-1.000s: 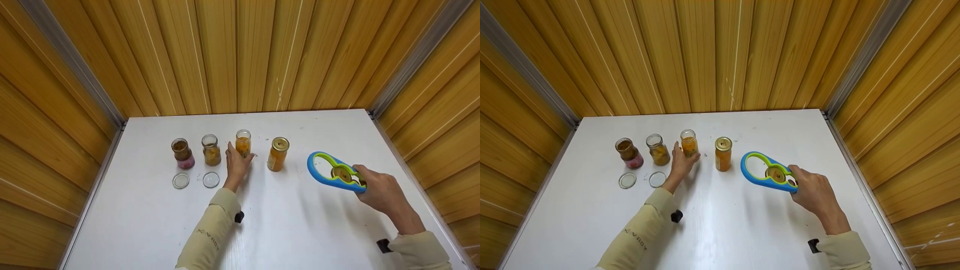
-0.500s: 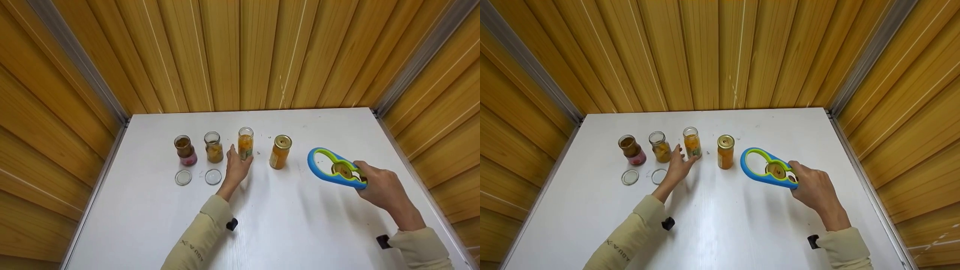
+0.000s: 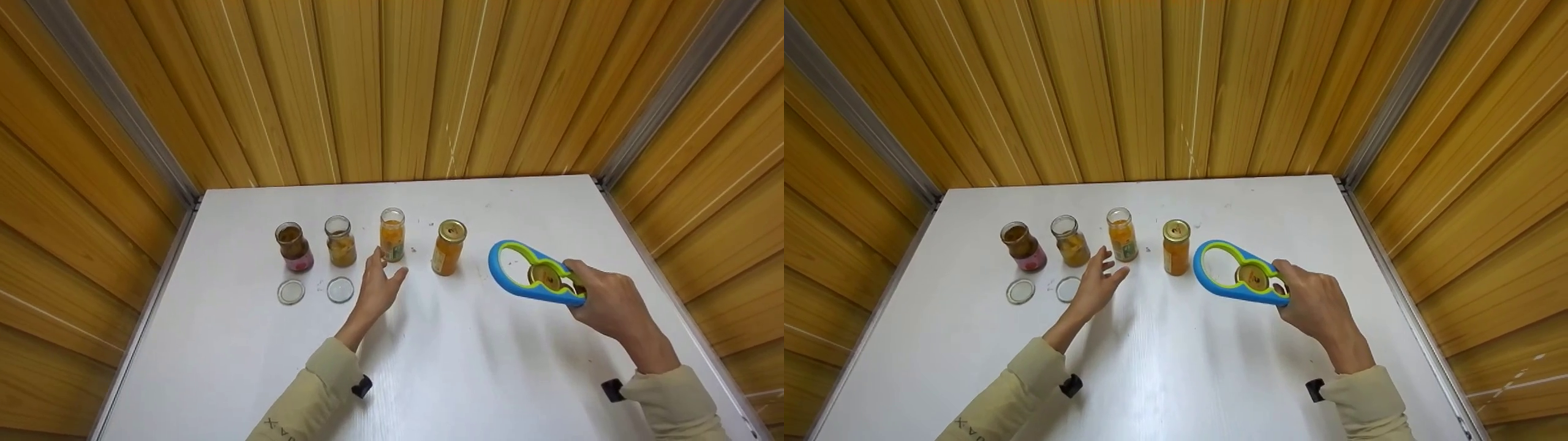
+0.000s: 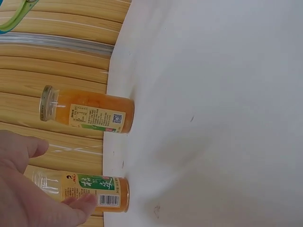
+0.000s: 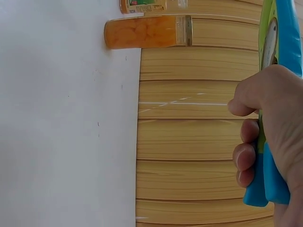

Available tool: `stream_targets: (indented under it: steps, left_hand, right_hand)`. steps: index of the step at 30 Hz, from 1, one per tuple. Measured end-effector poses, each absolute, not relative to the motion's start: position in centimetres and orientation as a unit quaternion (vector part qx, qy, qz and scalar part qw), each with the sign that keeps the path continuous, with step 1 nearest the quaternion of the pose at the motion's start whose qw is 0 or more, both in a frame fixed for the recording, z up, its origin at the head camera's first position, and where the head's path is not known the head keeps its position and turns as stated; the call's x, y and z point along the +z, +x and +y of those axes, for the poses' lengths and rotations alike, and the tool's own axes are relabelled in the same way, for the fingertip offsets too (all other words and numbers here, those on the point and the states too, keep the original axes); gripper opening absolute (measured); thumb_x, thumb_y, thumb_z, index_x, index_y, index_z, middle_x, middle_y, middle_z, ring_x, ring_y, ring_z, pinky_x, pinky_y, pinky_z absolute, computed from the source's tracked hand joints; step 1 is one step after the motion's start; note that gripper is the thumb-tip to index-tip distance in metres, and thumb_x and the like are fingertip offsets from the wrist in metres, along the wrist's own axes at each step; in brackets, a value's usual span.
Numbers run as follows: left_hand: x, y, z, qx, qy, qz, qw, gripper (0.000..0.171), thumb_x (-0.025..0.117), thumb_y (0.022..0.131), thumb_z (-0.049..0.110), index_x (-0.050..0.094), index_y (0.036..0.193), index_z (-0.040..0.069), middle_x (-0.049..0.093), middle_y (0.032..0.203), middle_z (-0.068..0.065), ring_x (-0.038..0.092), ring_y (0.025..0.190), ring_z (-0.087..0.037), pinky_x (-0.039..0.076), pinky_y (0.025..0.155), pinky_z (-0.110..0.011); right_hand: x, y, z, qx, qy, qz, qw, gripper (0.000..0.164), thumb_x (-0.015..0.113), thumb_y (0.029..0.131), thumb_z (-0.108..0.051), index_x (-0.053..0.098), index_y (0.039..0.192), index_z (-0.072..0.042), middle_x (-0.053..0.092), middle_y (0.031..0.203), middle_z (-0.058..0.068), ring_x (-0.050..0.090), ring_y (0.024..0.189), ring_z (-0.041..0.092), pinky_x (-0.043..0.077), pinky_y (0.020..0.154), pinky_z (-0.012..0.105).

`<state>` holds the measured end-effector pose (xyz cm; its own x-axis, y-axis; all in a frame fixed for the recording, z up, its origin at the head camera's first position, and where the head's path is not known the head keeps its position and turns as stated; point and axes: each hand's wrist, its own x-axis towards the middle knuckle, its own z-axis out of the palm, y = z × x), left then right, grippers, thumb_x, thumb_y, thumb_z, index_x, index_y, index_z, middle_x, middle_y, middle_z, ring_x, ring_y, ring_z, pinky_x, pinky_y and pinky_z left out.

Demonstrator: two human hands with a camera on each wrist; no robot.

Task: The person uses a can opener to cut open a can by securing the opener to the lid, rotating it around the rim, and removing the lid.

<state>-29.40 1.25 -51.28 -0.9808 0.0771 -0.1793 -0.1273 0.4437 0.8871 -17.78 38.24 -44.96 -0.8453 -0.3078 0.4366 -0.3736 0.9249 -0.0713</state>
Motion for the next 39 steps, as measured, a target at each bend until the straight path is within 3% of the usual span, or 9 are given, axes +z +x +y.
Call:
stream_targets:
  steps: [7,11,18,25,33,39]
  left_hand:
    - [-50.5,-28.5,0.9,0.552,0.029,0.828,0.095,0.080,0.062,0.089,0.030,0.014,0.148,0.005,0.041,0.138,-0.014,0.038,0.127,-0.025,0.036,0.102,-0.037]
    - [-49.8,-27.8,1.0,0.558,0.049,0.822,0.101,0.075,0.062,0.089,0.032,0.021,0.146,0.007,0.047,0.133,-0.009,0.040,0.126,-0.023,0.036,0.101,-0.035]
    - [-49.3,-26.7,1.3,0.565,0.054,0.811,0.141,0.078,0.063,0.089,0.033,0.018,0.147,0.008,0.047,0.130,-0.004,0.045,0.122,-0.021,0.039,0.098,-0.033]
    - [-49.3,-25.8,1.1,0.574,0.058,0.797,0.180,0.066,0.062,0.088,0.037,0.034,0.142,0.012,0.041,0.134,-0.003,0.050,0.115,-0.017,0.049,0.085,-0.029]
    - [-49.2,-25.1,0.9,0.601,0.125,0.761,0.208,0.043,0.058,0.092,0.029,0.051,0.132,0.012,0.058,0.120,-0.005,0.058,0.101,-0.014,0.048,0.088,-0.033]
    - [-48.8,-24.3,1.3,0.626,0.124,0.728,0.252,0.035,0.057,0.092,0.033,0.060,0.123,0.017,0.062,0.112,0.001,0.060,0.097,-0.013,0.048,0.088,-0.030]
  right_hand:
    - [-44.6,-17.9,37.3,0.081,0.189,-0.954,0.217,0.065,0.083,0.056,-0.009,0.054,0.114,-0.005,0.066,0.085,0.009,0.060,0.058,0.018,0.051,0.051,0.032]
    - [-44.6,-18.1,36.8,0.088,0.205,-0.950,0.220,0.064,0.083,0.056,-0.008,0.054,0.113,-0.005,0.067,0.085,0.010,0.063,0.060,0.020,0.053,0.052,0.034]
    - [-44.5,-18.3,35.9,0.100,0.227,-0.941,0.229,0.060,0.080,0.057,-0.005,0.055,0.111,-0.005,0.067,0.083,0.009,0.064,0.061,0.020,0.053,0.052,0.034]
    - [-44.6,-18.3,35.0,0.111,0.240,-0.937,0.228,0.059,0.079,0.057,-0.002,0.054,0.111,-0.003,0.067,0.084,0.009,0.064,0.063,0.021,0.054,0.054,0.036]
    - [-44.9,-18.2,33.6,0.106,0.229,-0.945,0.210,0.064,0.083,0.054,-0.006,0.055,0.112,-0.005,0.068,0.088,0.009,0.065,0.067,0.021,0.055,0.057,0.033]
    - [-45.3,-18.2,32.5,0.110,0.235,-0.942,0.211,0.063,0.083,0.054,-0.007,0.055,0.111,-0.006,0.068,0.087,0.006,0.064,0.065,0.017,0.053,0.057,0.029]
